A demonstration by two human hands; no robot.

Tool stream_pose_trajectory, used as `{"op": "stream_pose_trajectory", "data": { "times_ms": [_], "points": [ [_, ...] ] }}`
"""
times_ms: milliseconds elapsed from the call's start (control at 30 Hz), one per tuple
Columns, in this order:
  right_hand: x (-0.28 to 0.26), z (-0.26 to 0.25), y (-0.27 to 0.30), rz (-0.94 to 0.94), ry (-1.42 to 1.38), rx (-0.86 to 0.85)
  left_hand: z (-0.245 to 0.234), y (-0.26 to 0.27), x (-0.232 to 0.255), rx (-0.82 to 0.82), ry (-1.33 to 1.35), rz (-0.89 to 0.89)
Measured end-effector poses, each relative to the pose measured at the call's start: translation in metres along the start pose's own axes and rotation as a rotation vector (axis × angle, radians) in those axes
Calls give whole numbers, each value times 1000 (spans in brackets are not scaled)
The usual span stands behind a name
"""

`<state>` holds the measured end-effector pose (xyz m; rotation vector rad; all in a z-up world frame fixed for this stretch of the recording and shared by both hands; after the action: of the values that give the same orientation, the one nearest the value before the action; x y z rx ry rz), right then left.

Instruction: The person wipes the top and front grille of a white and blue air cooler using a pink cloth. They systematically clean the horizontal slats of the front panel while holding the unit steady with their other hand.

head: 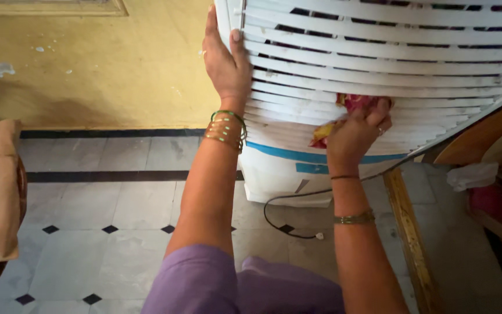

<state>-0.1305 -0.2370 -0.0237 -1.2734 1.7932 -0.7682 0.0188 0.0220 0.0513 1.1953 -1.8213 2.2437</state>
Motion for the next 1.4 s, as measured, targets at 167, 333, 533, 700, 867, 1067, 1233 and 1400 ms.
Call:
{"op": "stream_pose_trajectory", "data": {
  "times_ms": [167, 333, 533, 700, 867, 1067, 1233, 1400],
  "points": [
    [5, -7, -8, -34, -34, -55, 2, -2, 1, 7, -6, -22],
    [-31, -8, 1, 111, -352, -63, 0, -5, 6, 5, -27, 16],
    [-68, -14, 2, -143, -210, -144, 0, -3, 2, -12, 21, -28],
    [-5, -19, -13, 25, -257, -137, 1, -6, 1, -2, 20, 5],
    [-54, 3, 9, 5, -230, -127, 1, -3, 3, -16, 30, 1],
    [-13, -17, -8, 79, -131, -185, 2, -4, 0, -15, 6, 23],
    [-31, 12, -3, 220, -520, -195, 3, -4, 1, -14, 33, 34],
    [-6, 14, 1, 148, -240, -248, 2, -5, 1, -17, 27, 13]
  ]
}}
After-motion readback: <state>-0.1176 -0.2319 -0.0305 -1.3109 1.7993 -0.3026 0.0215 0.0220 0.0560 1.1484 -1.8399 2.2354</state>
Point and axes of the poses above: each hand's wrist, its own y-axis away from the middle knuckle, its own z-axis out of the palm, x = y × z, the point moved 6 cm from there along -y, towards the middle knuckle, and after that the axes turned 4 degrees about z, right-handed, at the moved point
